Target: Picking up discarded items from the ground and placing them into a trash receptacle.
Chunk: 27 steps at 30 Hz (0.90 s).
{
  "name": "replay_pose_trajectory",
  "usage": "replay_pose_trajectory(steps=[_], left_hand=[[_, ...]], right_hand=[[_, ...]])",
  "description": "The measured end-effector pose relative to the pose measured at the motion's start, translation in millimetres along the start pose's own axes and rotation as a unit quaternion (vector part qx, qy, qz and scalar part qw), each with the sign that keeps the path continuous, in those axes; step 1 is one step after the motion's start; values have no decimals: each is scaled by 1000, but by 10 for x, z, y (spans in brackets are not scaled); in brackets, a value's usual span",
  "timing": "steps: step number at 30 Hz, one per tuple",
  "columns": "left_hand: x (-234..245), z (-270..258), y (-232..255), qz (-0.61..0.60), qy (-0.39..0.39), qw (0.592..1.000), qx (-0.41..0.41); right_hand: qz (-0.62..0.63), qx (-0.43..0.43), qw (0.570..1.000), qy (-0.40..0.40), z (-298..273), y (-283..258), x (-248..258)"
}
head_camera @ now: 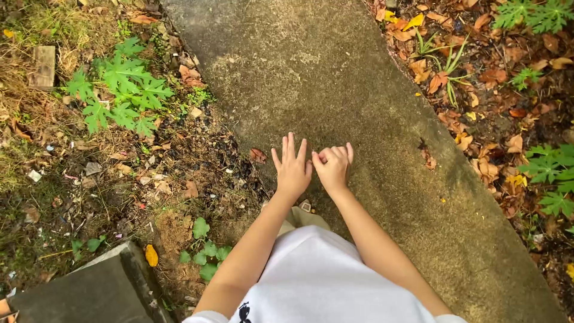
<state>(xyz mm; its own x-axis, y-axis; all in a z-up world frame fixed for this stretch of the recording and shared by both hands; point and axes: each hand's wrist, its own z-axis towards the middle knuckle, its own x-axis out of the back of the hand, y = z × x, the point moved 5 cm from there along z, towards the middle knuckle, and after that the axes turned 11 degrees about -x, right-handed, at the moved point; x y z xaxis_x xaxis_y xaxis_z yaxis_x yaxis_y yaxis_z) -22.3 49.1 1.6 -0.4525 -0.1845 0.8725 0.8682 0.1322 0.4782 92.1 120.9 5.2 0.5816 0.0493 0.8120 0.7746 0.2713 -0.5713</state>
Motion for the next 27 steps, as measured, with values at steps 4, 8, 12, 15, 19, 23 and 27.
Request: replay_pose_trajectory(steps=[4,8,12,15,19,23,27], left_hand=[[-20,47,-68,5,20,1000,8],[-36,141,-81,-2,16,1000,9],[-46,318,-159,-6,6,1000,-10],[17,541,-237,-7,-8,999,-34],[81,832,-387,4,-7,1000,-24],[227,1109,-515,4,1,1000,-30],[277,1214,-666,21,29,999,-35]], right_hand=[[28,18,999,38,48,27,-22],[32,40,998,46,156,-35,-11],[32,7,998,46,298,7,-177],[42,9,997,60,486,-48,-240],[41,19,997,67,732,-172,-281],[64,36,994,84,1029,-402,-305],[75,36,995,57,1206,-576,-374]])
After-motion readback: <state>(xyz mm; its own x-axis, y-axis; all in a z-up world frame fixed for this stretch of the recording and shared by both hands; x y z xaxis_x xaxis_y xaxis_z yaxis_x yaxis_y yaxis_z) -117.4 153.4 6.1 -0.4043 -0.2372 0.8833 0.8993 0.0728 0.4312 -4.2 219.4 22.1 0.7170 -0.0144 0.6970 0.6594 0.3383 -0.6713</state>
